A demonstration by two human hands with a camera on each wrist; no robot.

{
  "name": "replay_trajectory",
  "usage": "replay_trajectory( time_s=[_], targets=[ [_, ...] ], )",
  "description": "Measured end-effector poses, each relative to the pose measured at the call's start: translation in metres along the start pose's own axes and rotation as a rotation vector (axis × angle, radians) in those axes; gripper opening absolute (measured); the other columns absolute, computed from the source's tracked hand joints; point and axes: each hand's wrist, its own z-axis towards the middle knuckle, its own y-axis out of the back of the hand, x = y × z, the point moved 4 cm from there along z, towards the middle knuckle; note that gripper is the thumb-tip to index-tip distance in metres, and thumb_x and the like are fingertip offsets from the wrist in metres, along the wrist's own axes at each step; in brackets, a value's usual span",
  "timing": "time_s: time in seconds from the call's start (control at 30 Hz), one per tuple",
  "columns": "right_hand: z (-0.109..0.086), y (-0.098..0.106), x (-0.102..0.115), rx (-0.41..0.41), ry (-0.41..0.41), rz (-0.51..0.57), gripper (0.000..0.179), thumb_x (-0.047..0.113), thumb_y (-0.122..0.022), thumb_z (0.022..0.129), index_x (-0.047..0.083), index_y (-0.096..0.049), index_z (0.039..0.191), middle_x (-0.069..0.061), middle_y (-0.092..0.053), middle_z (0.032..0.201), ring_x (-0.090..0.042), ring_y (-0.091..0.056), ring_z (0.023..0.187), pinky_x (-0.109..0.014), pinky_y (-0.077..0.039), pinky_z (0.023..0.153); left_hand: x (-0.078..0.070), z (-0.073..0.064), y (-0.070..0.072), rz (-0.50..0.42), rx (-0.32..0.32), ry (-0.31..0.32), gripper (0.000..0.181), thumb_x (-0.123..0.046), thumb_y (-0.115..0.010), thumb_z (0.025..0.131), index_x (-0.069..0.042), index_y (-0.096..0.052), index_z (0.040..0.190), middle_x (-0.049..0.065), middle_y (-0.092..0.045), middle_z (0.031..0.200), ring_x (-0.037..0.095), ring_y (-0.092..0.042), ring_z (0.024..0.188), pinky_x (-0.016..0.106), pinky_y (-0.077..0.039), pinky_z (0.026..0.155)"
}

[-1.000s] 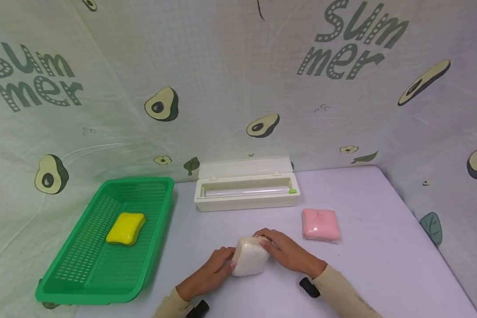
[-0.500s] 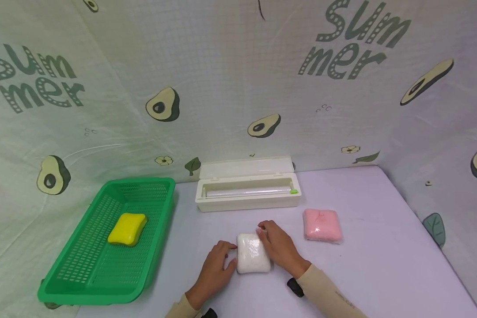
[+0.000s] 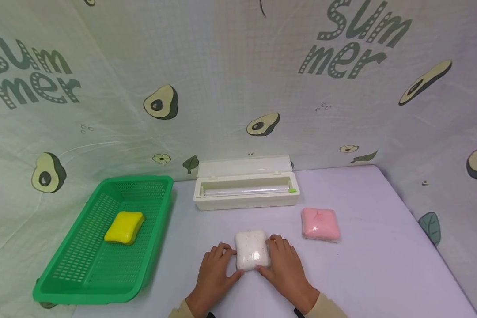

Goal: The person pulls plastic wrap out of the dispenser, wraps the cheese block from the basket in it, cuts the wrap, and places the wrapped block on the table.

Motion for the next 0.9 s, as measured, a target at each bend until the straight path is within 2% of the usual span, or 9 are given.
replay_trajectory(
  time_s=[0.13, 0.37, 0.6, 0.9],
  targets=[
    [-0.006, 0.003, 0.000, -0.023, -0.009, -0.025, 0.069, 0.045, -0.083, 0.060, 0.001, -0.060, 0.109, -0.009, -0.052, 0.110, -0.024, -0.052, 0.098, -0.038, -0.045, 0.076, -0.008, 0.002, 0.003, 0.003, -0.013, -0.033, 0.050, -0.047, -0.077, 0.069, -0.015, -0.066, 0.105, -0.002, -0.050, 0.105, 0.016, -0.047, 0.094, 0.034, -0.038, 0.076],
    [-0.024, 0.018, -0.016, -0.037, -0.047, -0.043, 0.066, 0.043, -0.083, 0.060, 0.004, -0.062, 0.109, -0.008, -0.053, 0.109, -0.026, -0.051, 0.099, -0.041, -0.045, 0.076, -0.032, 0.007, -0.007, 0.038, 0.038, -0.108, 0.047, -0.050, -0.073, 0.073, -0.018, -0.066, 0.107, -0.002, -0.051, 0.105, 0.014, -0.047, 0.093, 0.032, -0.039, 0.074],
    [-0.043, 0.038, -0.045, -0.057, -0.041, -0.044, 0.063, 0.039, -0.085, 0.057, 0.004, -0.063, 0.105, -0.008, -0.052, 0.109, -0.028, -0.052, 0.097, -0.044, -0.046, 0.075, -0.070, 0.014, -0.019, 0.040, 0.063, -0.220, 0.047, -0.050, -0.072, 0.074, -0.017, -0.065, 0.106, -0.004, -0.050, 0.104, 0.011, -0.046, 0.089, 0.027, -0.037, 0.072],
    [-0.068, 0.063, -0.083, -0.024, -0.034, -0.037, 0.063, 0.038, -0.085, 0.057, 0.001, -0.063, 0.104, -0.006, -0.054, 0.109, -0.024, -0.053, 0.096, -0.043, -0.046, 0.076, -0.114, 0.022, -0.036, 0.094, 0.131, -0.378, 0.046, -0.051, -0.070, 0.076, -0.019, -0.062, 0.107, -0.004, -0.049, 0.105, 0.010, -0.045, 0.091, 0.025, -0.035, 0.072]
  ],
)
